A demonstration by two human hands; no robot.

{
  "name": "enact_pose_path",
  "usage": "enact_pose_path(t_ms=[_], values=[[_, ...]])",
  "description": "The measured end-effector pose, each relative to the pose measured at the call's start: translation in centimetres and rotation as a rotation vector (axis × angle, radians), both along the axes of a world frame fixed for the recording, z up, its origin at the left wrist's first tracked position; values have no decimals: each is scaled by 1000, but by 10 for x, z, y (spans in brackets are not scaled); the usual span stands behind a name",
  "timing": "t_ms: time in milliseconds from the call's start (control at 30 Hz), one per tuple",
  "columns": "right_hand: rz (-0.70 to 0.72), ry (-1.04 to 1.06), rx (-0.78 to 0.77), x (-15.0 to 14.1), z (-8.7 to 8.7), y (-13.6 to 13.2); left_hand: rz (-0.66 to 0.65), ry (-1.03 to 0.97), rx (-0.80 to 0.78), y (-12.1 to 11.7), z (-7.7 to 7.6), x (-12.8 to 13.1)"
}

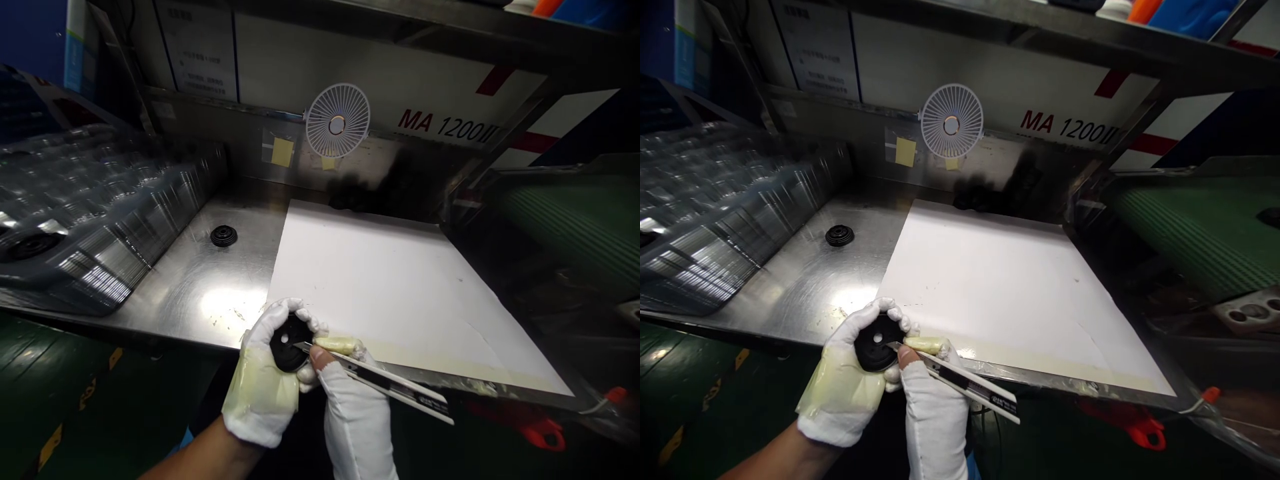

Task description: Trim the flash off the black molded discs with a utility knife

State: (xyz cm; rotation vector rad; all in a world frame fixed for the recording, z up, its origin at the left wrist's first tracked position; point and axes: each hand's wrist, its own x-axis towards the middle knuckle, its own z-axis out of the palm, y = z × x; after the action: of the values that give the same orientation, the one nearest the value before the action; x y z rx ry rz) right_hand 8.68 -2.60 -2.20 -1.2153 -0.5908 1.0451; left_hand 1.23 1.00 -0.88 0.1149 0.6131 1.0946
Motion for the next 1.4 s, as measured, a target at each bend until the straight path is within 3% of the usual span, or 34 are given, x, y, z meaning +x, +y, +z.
enact_pose_path(t_ms=[133, 500, 700, 967, 1167, 1400], values=[[-63, 14, 10, -4, 0, -1, 18, -15, -43, 2, 2, 2], [-16, -62, -9, 0, 3, 2, 4, 10, -6, 1, -3, 0], [-67, -57, -17, -2, -3, 1, 28, -32, -28, 2, 0, 2], [-2, -104, -12, 1, 2, 1, 3, -11, -28, 1, -1, 1], [-72, -92, -9, -2, -2, 0, 5, -38, -21, 3, 0, 0], [31, -67, -22, 2, 1, 1, -4, -3, -14, 2, -3, 0]])
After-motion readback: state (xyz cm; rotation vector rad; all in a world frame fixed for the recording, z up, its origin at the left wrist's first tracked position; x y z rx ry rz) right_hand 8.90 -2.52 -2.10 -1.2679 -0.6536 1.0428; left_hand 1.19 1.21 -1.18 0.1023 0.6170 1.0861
